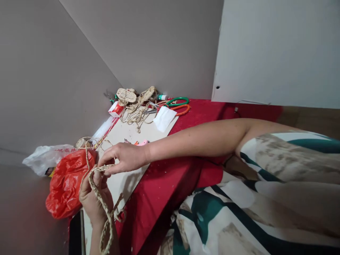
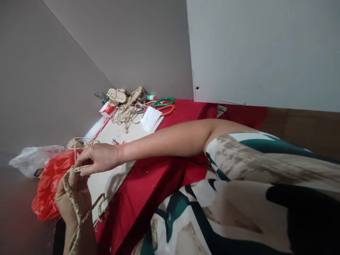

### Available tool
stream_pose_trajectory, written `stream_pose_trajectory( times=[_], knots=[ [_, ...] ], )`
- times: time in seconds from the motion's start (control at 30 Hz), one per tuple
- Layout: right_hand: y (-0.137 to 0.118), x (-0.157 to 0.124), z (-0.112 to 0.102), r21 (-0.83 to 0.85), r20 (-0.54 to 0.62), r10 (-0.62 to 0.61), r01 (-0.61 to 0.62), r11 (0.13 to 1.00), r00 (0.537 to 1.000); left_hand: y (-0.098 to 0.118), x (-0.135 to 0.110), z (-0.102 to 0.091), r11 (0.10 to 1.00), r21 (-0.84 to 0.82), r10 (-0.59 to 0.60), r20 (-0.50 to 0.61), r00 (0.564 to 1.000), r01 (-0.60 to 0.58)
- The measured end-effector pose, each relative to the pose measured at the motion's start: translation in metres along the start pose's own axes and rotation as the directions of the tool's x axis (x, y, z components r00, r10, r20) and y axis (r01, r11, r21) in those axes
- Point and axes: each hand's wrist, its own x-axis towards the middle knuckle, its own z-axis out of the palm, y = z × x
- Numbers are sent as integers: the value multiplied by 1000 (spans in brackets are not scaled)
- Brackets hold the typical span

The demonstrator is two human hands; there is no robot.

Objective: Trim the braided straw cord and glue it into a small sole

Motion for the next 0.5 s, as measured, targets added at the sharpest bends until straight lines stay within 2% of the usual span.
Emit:
stream_pose_trajectory(
  times=[0.2, 0.27, 0.3, 0.37, 0.4, 0.43, 0.5],
  knots=[
    [-2, -3, -11, 16, 103, 93, -95, 995, 990, 10, -11, 17, 1000, -6, 13, -16, 1000, -13],
    [4, -4, -20, -80, 112, 120, -111, 991, 986, 18, -15, 20, 994, 29, 110, -20, 994, -109],
    [9, -5, -25, -186, 126, 161, -136, 973, 979, 22, -17, 21, 981, 59, 189, -41, 981, -186],
    [23, -10, -35, -456, 162, 301, -199, 867, 940, 29, -18, 16, 930, 163, 345, -88, 934, -328],
    [30, -14, -38, -589, 189, 411, -232, 774, 892, 32, -18, 11, 900, 232, 399, -93, 912, -370],
    [37, -17, -39, -645, 203, 471, -245, 724, 858, 35, -16, 5, 870, 302, 431, -82, 898, -390],
    [48, -24, -37, -698, 230, 543, -252, 670, 807, 42, -9, -14, 823, 431, 424, -33, 905, -370]
  ],
)
